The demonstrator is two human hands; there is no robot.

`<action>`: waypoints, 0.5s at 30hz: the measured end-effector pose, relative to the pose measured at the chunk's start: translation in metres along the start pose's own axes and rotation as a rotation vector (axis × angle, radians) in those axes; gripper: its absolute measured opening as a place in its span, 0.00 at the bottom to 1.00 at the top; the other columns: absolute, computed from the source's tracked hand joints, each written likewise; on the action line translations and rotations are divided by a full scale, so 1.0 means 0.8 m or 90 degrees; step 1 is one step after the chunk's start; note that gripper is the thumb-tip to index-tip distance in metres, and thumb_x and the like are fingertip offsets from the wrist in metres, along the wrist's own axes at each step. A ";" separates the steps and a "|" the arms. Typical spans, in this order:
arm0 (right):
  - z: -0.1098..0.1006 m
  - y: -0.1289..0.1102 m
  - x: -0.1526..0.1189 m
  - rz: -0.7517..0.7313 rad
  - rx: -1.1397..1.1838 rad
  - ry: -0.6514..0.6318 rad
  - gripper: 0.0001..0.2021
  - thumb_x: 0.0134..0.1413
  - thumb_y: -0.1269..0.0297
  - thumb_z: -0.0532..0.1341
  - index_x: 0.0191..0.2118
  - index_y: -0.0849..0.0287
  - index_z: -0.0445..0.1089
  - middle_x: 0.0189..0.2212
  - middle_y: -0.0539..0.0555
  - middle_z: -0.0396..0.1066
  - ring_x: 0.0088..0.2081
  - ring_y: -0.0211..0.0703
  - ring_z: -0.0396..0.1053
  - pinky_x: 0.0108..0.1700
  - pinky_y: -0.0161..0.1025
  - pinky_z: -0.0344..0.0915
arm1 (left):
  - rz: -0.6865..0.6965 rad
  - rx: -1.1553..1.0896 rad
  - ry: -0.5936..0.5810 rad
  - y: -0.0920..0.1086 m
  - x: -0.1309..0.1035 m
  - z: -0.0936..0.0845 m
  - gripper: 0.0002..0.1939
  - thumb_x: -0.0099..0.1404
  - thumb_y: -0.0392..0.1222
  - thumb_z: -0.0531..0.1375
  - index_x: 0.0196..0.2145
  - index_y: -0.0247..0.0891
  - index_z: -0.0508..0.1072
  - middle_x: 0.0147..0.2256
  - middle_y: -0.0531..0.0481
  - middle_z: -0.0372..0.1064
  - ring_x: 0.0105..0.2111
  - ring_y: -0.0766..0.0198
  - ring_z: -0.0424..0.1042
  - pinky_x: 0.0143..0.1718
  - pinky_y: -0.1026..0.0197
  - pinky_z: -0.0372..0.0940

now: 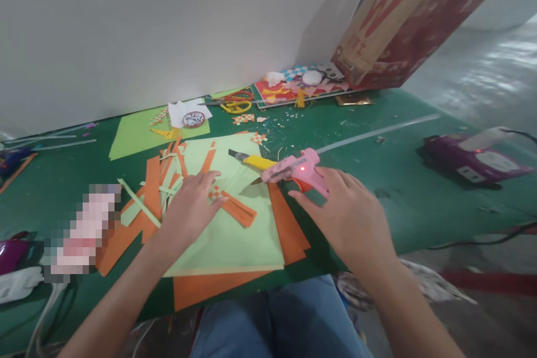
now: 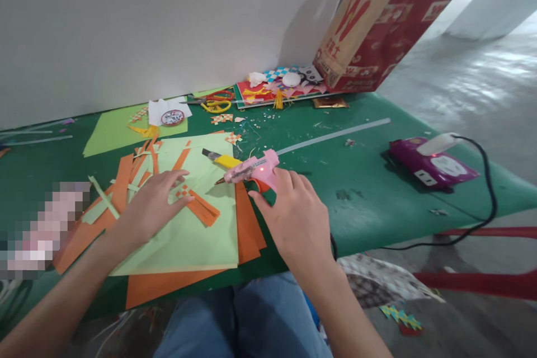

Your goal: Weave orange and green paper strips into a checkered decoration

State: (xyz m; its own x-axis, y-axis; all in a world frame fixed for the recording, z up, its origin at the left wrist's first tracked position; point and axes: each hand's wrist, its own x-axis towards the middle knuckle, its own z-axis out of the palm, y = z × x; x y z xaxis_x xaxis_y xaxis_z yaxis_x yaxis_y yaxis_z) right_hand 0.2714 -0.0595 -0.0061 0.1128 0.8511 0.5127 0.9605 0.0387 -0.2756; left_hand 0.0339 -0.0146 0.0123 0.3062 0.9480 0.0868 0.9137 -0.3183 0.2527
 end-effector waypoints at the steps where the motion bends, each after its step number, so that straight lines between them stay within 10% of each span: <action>1: -0.001 0.001 -0.001 0.000 0.001 -0.003 0.22 0.58 0.45 0.48 0.39 0.61 0.67 0.33 0.60 0.72 0.35 0.50 0.69 0.32 0.42 0.64 | 0.004 -0.013 -0.014 -0.001 0.003 -0.001 0.20 0.62 0.45 0.57 0.51 0.39 0.64 0.43 0.43 0.69 0.44 0.53 0.69 0.43 0.52 0.65; 8: -0.006 0.000 -0.002 0.009 0.016 0.003 0.21 0.58 0.46 0.49 0.37 0.59 0.67 0.32 0.60 0.71 0.34 0.49 0.69 0.31 0.42 0.64 | -0.068 -0.076 -0.151 -0.003 0.025 -0.015 0.30 0.57 0.47 0.59 0.56 0.37 0.62 0.38 0.43 0.69 0.31 0.59 0.72 0.25 0.63 0.62; 15: -0.010 0.003 -0.002 0.000 0.015 -0.002 0.23 0.58 0.45 0.48 0.39 0.61 0.67 0.33 0.60 0.71 0.34 0.49 0.69 0.31 0.42 0.64 | -0.079 -0.135 -0.126 -0.003 0.027 -0.019 0.27 0.54 0.43 0.61 0.52 0.37 0.67 0.30 0.49 0.70 0.28 0.60 0.72 0.23 0.64 0.63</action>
State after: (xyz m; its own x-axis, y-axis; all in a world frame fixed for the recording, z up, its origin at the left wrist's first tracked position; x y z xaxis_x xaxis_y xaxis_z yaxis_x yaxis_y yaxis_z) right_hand 0.2753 -0.0646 -0.0010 0.1116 0.8525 0.5106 0.9545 0.0511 -0.2939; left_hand 0.0341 0.0063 0.0284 0.2605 0.9550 -0.1419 0.8779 -0.1731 0.4465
